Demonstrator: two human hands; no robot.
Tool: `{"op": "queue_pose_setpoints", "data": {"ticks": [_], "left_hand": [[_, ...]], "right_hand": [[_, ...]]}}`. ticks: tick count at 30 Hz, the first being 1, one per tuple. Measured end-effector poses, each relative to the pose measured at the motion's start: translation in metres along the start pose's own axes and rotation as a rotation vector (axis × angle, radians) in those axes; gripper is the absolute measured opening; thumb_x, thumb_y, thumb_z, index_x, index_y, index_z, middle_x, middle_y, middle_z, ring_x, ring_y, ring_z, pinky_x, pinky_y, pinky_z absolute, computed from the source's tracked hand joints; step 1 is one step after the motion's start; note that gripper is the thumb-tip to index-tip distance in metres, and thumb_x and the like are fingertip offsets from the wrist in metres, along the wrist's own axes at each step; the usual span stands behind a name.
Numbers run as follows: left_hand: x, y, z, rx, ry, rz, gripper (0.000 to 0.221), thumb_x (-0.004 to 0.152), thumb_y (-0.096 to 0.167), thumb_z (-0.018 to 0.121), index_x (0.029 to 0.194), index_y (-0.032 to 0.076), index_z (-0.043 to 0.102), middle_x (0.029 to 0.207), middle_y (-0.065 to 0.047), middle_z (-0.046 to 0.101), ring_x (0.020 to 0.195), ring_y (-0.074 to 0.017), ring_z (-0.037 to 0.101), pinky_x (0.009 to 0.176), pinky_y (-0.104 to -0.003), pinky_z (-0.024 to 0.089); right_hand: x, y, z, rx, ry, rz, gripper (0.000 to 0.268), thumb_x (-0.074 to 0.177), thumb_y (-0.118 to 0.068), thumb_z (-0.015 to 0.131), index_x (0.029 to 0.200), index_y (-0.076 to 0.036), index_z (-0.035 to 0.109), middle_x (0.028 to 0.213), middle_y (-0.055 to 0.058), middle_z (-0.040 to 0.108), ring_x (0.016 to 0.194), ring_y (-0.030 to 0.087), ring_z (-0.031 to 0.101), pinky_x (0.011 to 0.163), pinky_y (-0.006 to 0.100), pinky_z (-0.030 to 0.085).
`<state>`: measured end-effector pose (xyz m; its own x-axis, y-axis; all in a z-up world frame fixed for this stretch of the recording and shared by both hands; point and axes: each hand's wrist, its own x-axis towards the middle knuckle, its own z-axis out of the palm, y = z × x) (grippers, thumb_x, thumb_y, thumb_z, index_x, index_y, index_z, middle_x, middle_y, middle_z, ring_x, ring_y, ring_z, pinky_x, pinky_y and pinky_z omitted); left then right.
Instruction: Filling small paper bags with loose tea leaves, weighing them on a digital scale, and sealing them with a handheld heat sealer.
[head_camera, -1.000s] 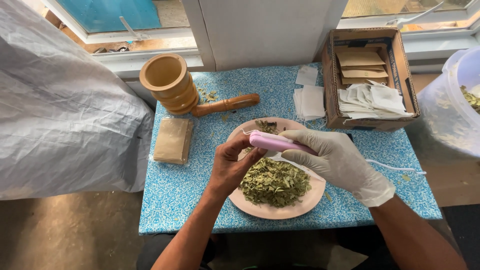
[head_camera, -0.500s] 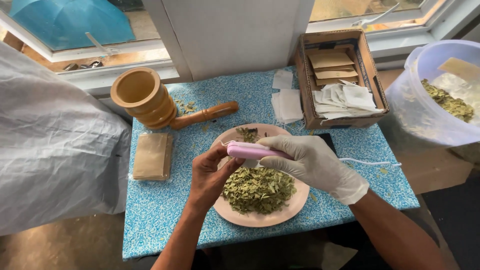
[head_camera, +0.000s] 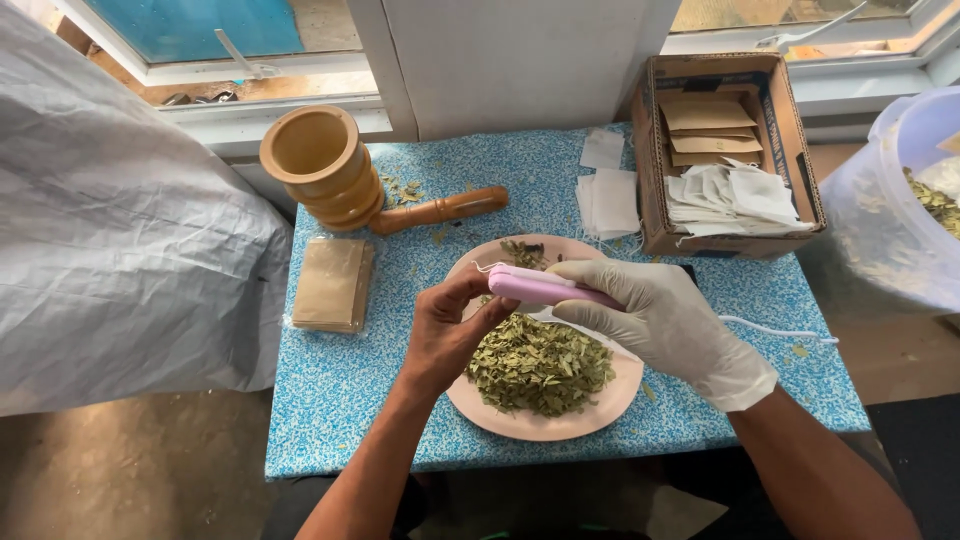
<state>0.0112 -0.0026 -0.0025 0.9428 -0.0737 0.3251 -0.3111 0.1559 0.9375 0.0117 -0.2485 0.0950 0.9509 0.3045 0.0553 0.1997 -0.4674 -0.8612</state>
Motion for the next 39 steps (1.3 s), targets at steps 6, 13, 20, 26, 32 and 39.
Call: {"op": "queue_pose_setpoints", "data": {"ticks": [6,13,20,26,32,39], "left_hand": [[0.000,-0.004,-0.001,-0.002,-0.018,0.015,0.019,0.097,0.011,0.090,0.113,0.002,0.084,0.105,-0.012,0.087,0.111,-0.0151,0.071,0.108,-0.045,0.056],[0.002,0.006,0.000,0.021,-0.017,0.013,0.012,0.101,0.013,0.086,0.110,0.004,0.087,0.103,-0.009,0.088,0.108,-0.0114,0.071,0.107,-0.039,0.057],[0.000,0.004,0.000,0.026,-0.030,0.024,0.015,0.099,0.013,0.089,0.110,0.004,0.087,0.105,-0.010,0.088,0.111,-0.0130,0.071,0.107,-0.040,0.057],[0.000,0.002,0.000,0.026,-0.022,0.030,0.014,0.098,0.012,0.089,0.109,0.004,0.087,0.105,-0.011,0.088,0.110,-0.0137,0.072,0.107,-0.041,0.057],[0.000,0.002,0.000,0.023,-0.020,0.037,0.013,0.098,0.011,0.090,0.109,0.004,0.088,0.104,-0.010,0.087,0.109,-0.0131,0.072,0.106,-0.040,0.058],[0.000,0.008,0.005,0.010,-0.034,0.044,0.013,0.098,0.012,0.090,0.108,0.005,0.088,0.102,-0.009,0.087,0.109,-0.0142,0.074,0.108,-0.042,0.058]], "right_hand": [[0.000,0.002,0.003,0.021,-0.009,0.004,0.043,0.089,-0.032,0.093,0.131,-0.024,0.088,0.125,0.009,0.090,0.125,0.030,0.081,0.106,0.047,0.062],[0.000,0.002,0.001,0.000,0.009,-0.022,0.044,0.090,-0.032,0.092,0.132,-0.020,0.088,0.124,0.012,0.090,0.123,0.035,0.081,0.103,0.050,0.063],[-0.001,0.004,0.001,0.013,0.003,-0.020,0.043,0.091,-0.032,0.091,0.132,-0.021,0.088,0.120,0.011,0.091,0.121,0.033,0.082,0.102,0.050,0.063],[-0.002,0.002,0.002,0.016,-0.001,-0.015,0.043,0.091,-0.033,0.091,0.132,-0.021,0.088,0.119,0.012,0.091,0.121,0.034,0.082,0.102,0.050,0.064],[-0.003,0.001,0.003,0.014,0.001,-0.014,0.043,0.091,-0.033,0.091,0.132,-0.020,0.088,0.119,0.013,0.091,0.121,0.035,0.082,0.102,0.051,0.064],[-0.007,-0.006,-0.003,-0.038,-0.016,-0.026,0.052,0.093,-0.037,0.088,0.141,-0.017,0.082,0.122,0.015,0.089,0.118,0.036,0.083,0.100,0.051,0.063]]}}
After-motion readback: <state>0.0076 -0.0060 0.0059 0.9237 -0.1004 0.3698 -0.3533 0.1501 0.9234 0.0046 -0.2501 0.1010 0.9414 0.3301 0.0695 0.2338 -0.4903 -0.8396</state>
